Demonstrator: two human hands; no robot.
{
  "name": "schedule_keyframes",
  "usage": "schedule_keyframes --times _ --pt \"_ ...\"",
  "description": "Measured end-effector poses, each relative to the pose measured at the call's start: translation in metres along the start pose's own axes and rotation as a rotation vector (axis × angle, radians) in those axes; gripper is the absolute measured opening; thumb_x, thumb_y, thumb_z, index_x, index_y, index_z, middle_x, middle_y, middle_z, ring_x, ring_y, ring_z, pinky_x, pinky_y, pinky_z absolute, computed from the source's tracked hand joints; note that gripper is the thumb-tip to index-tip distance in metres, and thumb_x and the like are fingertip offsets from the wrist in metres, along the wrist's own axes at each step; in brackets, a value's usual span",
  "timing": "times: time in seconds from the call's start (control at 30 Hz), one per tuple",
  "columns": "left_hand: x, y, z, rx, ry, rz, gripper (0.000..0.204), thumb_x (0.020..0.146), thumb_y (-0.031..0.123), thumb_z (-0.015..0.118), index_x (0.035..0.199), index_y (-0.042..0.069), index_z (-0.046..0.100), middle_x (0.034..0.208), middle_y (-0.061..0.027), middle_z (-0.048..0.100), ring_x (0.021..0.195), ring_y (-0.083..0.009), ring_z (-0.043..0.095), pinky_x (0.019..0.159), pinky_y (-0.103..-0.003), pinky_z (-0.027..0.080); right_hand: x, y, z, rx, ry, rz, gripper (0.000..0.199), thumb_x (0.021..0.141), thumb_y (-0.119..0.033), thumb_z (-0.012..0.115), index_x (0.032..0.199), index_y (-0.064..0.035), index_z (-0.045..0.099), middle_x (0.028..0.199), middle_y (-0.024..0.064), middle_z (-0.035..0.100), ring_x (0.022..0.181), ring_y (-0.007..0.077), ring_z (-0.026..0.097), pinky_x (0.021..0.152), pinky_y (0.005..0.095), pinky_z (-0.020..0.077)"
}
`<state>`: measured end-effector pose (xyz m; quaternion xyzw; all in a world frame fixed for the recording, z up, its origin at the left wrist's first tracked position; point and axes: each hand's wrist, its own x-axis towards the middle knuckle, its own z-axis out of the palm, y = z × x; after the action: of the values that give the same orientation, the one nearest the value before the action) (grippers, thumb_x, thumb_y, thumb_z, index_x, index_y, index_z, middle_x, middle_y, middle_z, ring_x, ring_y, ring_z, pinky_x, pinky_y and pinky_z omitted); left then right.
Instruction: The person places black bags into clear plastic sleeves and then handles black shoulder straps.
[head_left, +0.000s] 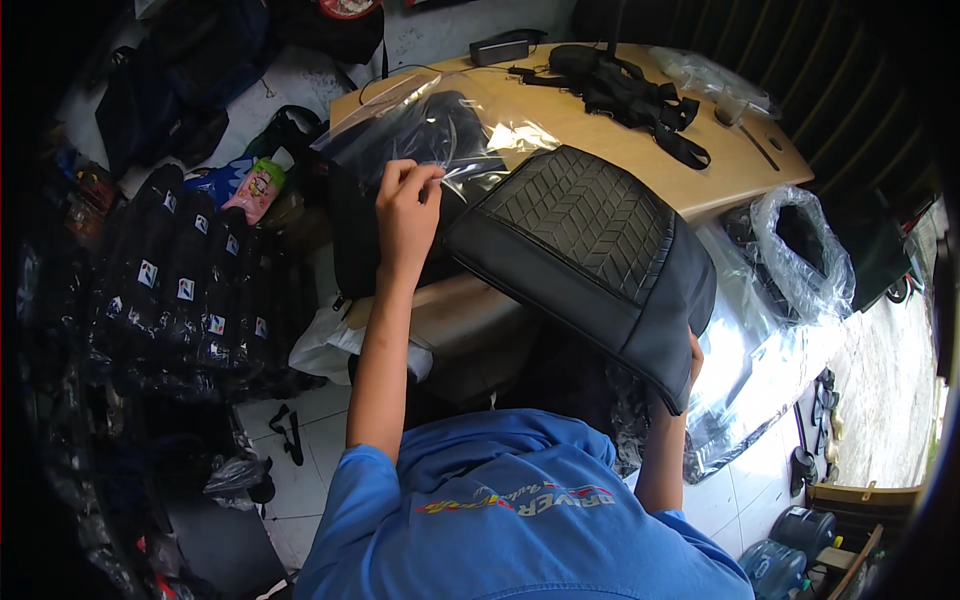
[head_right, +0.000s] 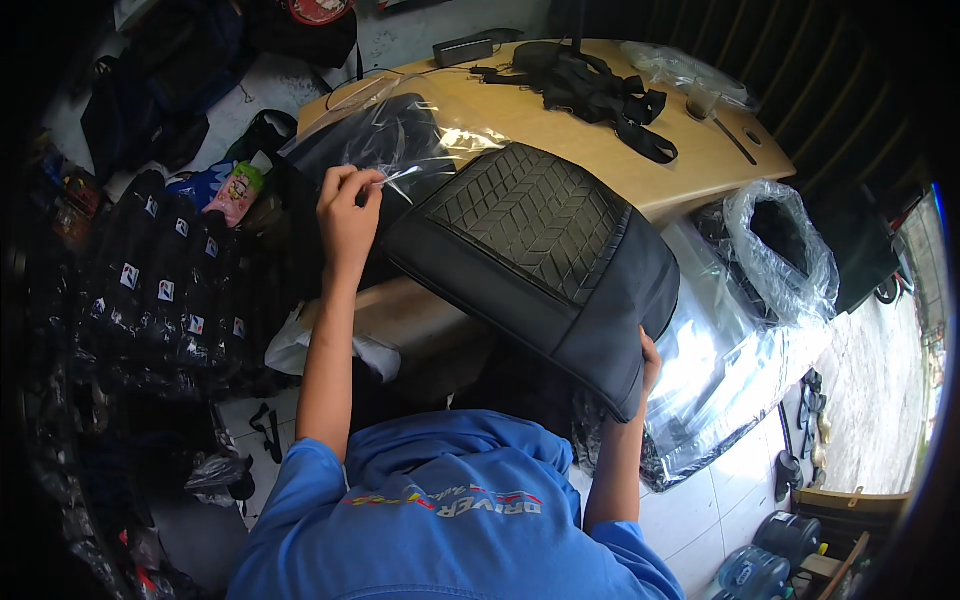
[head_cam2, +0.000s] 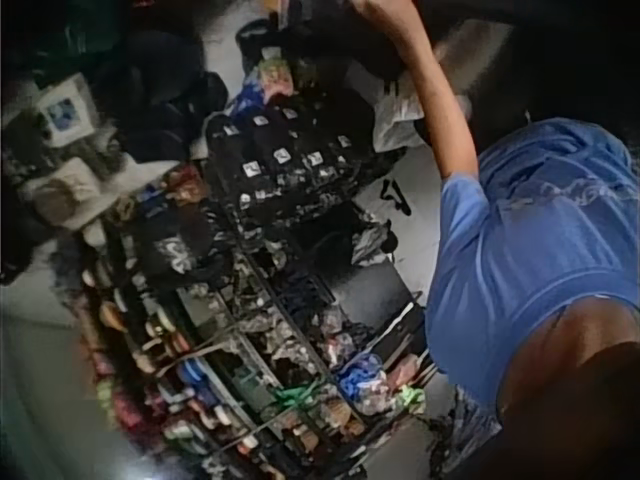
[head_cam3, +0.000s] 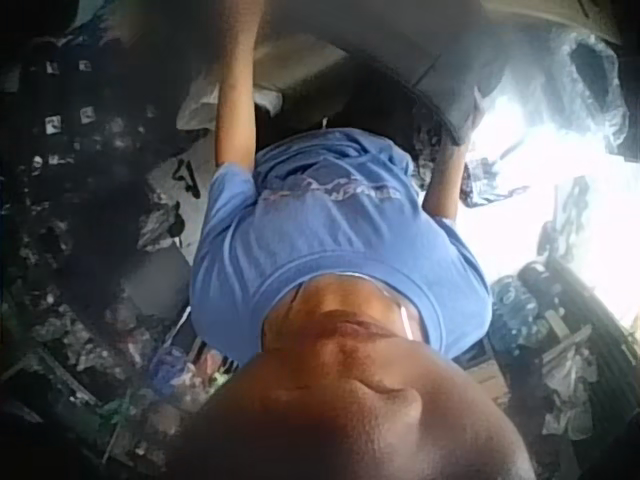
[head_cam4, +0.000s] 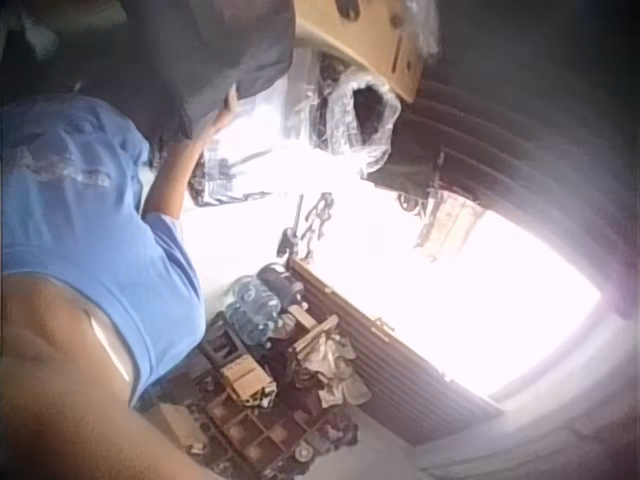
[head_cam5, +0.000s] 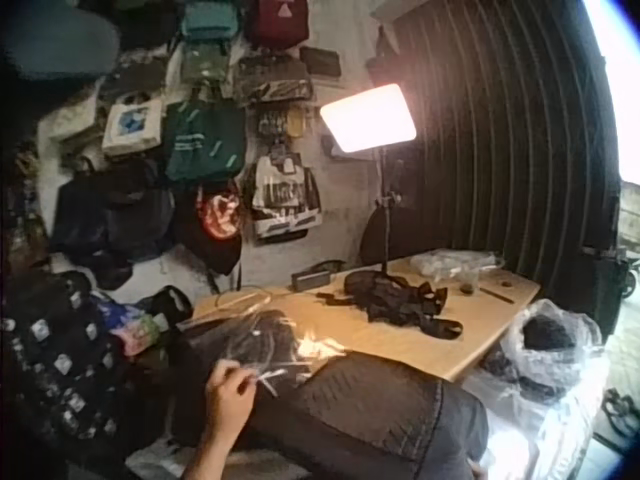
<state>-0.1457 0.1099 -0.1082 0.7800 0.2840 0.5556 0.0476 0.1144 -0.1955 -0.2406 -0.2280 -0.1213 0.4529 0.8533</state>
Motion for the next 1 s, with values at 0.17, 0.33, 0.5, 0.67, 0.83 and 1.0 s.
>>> schedule_keyframes --times 0.17,0.33,0.5,0.67,0.83,1.0 --pt "-0.012 0.011 -0.008 -0.095 0.012 -0.163 0.006 0.077 0.001 0.066 0.081 0.001 0.062 0.073 -0.0079 0.057 0.060 -0.0167 0.057 0.055 -0.028 0.045 0.004 0.006 0.000 -0.033 -0.019 -0.073 0.026 0.087 -0.014 0.046 0.105 0.0020 0.055 0.097 0.0134 0.063 0.086 0.0233 0.064 0.082 0.0348 0.0521" --pt "-0.030 0.003 -0.019 -0.358 -0.197 -0.427 0.009 0.081 0.006 0.065 0.087 -0.001 0.062 0.081 -0.0042 0.061 0.067 -0.0079 0.056 0.060 -0.024 0.045 0.005 0.017 0.004 -0.028 -0.033 -0.108 0.024 0.088 -0.015 0.045 0.103 0.0016 0.055 0.098 0.0131 0.063 0.086 0.0228 0.064 0.082 0.0344 0.0517" --pt "-0.032 0.010 -0.037 -0.919 -0.376 -0.580 0.029 0.079 -0.001 0.063 0.108 -0.005 0.057 0.096 -0.0035 0.057 0.085 -0.0072 0.054 0.075 -0.019 0.045 0.009 0.019 0.000 -0.122 -0.049 -0.176 0.024 0.088 -0.015 0.045 0.103 0.0016 0.055 0.097 0.0133 0.063 0.086 0.0234 0.063 0.082 0.0355 0.0518" --pt "-0.038 0.013 -0.035 -0.730 -0.266 -0.700 0.021 0.077 -0.001 0.067 0.097 -0.002 0.064 0.088 -0.0010 0.060 0.074 -0.0054 0.055 0.066 -0.018 0.045 0.000 0.013 0.026 0.053 0.064 0.035 0.028 0.086 -0.017 0.048 0.104 0.0032 0.055 0.100 0.0158 0.063 0.089 0.0270 0.064 0.083 0.0383 0.0522" --pt "-0.045 0.019 -0.019 -0.410 -0.116 -0.713 0.010 0.079 0.000 0.066 0.088 -0.002 0.063 0.073 -0.0007 0.058 0.065 -0.0056 0.055 0.059 -0.018 0.045 -0.012 0.012 0.059 -0.028 0.165 0.183 0.035 0.085 -0.016 0.051 0.113 0.0063 0.054 0.105 0.0197 0.062 0.091 0.0292 0.064 0.084 0.0383 0.0528" --pt "-0.029 0.074 -0.018 -0.027 -0.128 -0.328 0.010 0.080 0.006 0.064 0.077 0.000 0.058 0.069 -0.0114 0.058 0.059 -0.0234 0.059 0.052 -0.033 0.045 -0.011 0.020 0.066 -0.120 0.274 0.199 0.041 0.082 -0.016 0.055 0.112 0.0111 0.052 0.106 0.0229 0.061 0.093 0.0324 0.063 0.086 0.0419 0.0523"
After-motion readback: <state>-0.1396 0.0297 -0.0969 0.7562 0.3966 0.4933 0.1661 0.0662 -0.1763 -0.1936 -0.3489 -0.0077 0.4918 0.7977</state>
